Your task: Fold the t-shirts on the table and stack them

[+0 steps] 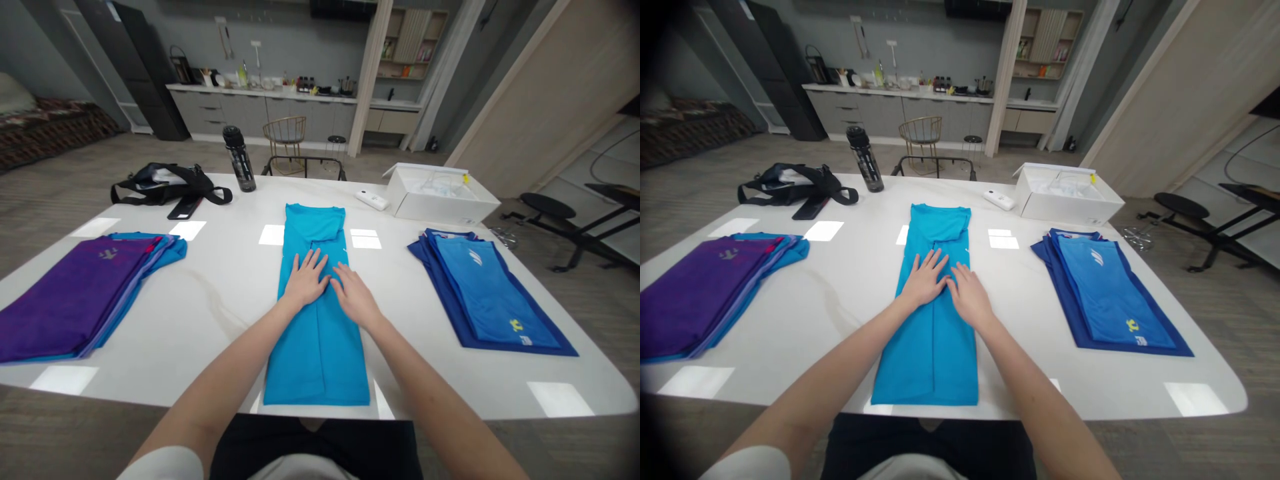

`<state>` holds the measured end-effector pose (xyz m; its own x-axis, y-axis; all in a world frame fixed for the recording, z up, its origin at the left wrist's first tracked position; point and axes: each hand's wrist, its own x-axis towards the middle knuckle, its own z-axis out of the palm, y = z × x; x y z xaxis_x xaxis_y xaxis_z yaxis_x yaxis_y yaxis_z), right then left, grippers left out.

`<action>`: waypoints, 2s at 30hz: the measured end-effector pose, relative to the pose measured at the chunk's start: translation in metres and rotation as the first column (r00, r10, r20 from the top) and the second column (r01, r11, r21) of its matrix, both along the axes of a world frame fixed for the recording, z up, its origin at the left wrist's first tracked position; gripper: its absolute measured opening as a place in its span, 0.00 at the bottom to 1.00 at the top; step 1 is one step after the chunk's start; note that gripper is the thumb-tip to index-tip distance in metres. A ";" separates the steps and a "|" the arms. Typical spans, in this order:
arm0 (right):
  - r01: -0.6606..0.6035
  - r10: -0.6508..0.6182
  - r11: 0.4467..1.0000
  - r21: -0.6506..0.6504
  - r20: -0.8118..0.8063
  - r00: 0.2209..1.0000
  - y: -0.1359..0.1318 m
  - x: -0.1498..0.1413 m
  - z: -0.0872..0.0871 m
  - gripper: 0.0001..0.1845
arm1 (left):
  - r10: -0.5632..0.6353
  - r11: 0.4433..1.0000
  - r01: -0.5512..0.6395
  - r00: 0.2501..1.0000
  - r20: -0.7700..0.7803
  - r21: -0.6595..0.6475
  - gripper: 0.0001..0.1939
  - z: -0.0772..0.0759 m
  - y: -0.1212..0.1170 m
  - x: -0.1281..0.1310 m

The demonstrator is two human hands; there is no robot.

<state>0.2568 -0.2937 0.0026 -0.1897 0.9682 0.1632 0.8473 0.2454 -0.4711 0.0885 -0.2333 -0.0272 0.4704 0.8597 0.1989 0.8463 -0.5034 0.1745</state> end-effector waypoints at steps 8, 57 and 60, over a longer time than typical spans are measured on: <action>0.170 -0.104 0.971 -0.171 0.337 0.936 0.076 0.020 -0.019 0.31 | -0.193 0.980 0.192 0.981 -0.025 -0.048 0.29 -0.003 -0.012 -0.009; -0.105 0.117 0.993 -0.057 0.265 0.957 -0.127 -0.033 -0.020 0.32 | -0.069 0.997 0.067 0.997 -0.032 -0.033 0.36 -0.002 -0.178 -0.059; -0.164 0.171 0.985 -0.051 0.231 0.958 -0.147 -0.029 -0.016 0.32 | -0.108 0.993 0.107 0.994 -0.006 -0.052 0.35 0.001 -0.196 -0.063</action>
<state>0.2278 -0.4411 -0.0135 -0.3786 0.9233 0.0651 0.8827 0.3813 -0.2748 0.0259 -0.4290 -0.0258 0.5621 0.8131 0.1513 0.7893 -0.5820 0.1957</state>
